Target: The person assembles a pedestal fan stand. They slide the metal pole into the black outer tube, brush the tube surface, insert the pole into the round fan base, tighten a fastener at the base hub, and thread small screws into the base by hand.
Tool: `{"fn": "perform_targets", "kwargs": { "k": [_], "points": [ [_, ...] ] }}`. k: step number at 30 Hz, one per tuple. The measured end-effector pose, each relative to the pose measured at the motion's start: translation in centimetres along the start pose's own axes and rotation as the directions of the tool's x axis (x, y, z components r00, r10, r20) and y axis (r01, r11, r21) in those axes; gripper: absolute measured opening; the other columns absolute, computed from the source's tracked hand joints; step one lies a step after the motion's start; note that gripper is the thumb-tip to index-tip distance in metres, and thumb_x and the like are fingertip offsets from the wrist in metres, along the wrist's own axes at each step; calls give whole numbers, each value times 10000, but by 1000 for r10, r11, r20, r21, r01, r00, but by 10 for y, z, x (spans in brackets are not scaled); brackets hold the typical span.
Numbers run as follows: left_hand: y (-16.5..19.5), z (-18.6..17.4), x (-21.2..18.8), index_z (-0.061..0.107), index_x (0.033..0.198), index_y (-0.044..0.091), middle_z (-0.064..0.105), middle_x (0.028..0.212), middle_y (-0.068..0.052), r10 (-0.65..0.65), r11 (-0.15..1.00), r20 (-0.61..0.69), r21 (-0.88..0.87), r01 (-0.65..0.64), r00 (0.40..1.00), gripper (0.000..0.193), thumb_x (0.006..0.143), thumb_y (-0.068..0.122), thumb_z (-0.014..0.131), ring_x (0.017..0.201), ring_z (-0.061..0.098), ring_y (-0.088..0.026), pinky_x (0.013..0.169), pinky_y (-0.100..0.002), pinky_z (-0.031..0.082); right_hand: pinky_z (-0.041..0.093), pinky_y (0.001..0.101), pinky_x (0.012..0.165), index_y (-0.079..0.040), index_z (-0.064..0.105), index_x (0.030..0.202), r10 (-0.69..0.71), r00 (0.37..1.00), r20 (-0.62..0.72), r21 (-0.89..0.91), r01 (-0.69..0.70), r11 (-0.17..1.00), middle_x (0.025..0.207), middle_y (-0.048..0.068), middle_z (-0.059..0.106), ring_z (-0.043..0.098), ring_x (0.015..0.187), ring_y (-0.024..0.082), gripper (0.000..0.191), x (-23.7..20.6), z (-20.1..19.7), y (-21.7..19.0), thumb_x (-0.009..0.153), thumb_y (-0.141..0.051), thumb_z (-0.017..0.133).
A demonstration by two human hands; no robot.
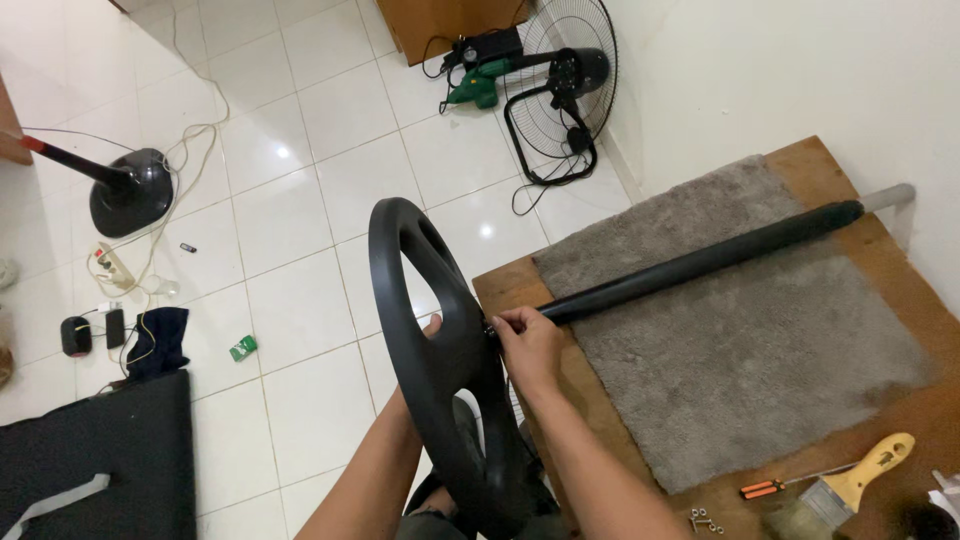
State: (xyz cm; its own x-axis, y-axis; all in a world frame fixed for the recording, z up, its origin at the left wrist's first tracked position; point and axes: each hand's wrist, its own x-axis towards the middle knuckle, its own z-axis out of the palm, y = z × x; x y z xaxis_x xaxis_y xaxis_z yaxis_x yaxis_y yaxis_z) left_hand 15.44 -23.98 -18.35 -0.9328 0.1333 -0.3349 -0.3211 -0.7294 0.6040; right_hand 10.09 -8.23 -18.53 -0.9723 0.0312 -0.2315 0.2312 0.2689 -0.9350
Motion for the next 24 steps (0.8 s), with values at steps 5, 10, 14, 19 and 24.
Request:
{"fn": "perform_targets", "kwargs": {
  "k": [5,10,14,19,24],
  "points": [
    [-7,-12,11,616,1249,-7,701,1088,-147,55,998,-77,34,-52,996,606,991,539,562,966,697,-270,848,-405,568,571,315,674,-3,768,906,-77,997,13,-39,77,996,789,118,774,745,703,176,156,0,2,-10,843,-145,784],
    [-10,-10,14,601,1231,15,703,1062,-142,76,997,-209,45,-68,975,487,1032,458,558,925,705,-268,820,-412,571,575,330,670,-9,764,915,-187,981,47,-82,191,978,808,146,769,758,709,209,133,0,2,-9,850,-124,770],
    [-5,-2,11,638,1204,-3,722,1032,-154,-65,997,-312,-57,50,948,559,1002,501,507,890,724,-270,802,-404,590,571,352,673,-9,757,911,-284,957,54,-117,289,950,829,166,759,760,735,257,118,1,3,-7,858,-115,764],
    [-2,-2,11,639,1215,17,722,1028,-136,-40,999,-339,-28,32,940,536,992,490,523,892,723,-253,793,-391,584,566,389,685,-17,751,894,-334,942,46,-160,337,928,839,171,750,750,770,307,111,1,5,-9,860,-122,762],
    [-1,3,18,606,1148,6,695,959,-134,-64,991,-376,-136,14,925,430,999,405,546,830,699,-261,715,-387,585,554,423,710,-50,761,957,-370,917,149,-227,396,890,890,172,745,731,833,350,110,1,-3,-11,895,-137,734]
  ]
}}
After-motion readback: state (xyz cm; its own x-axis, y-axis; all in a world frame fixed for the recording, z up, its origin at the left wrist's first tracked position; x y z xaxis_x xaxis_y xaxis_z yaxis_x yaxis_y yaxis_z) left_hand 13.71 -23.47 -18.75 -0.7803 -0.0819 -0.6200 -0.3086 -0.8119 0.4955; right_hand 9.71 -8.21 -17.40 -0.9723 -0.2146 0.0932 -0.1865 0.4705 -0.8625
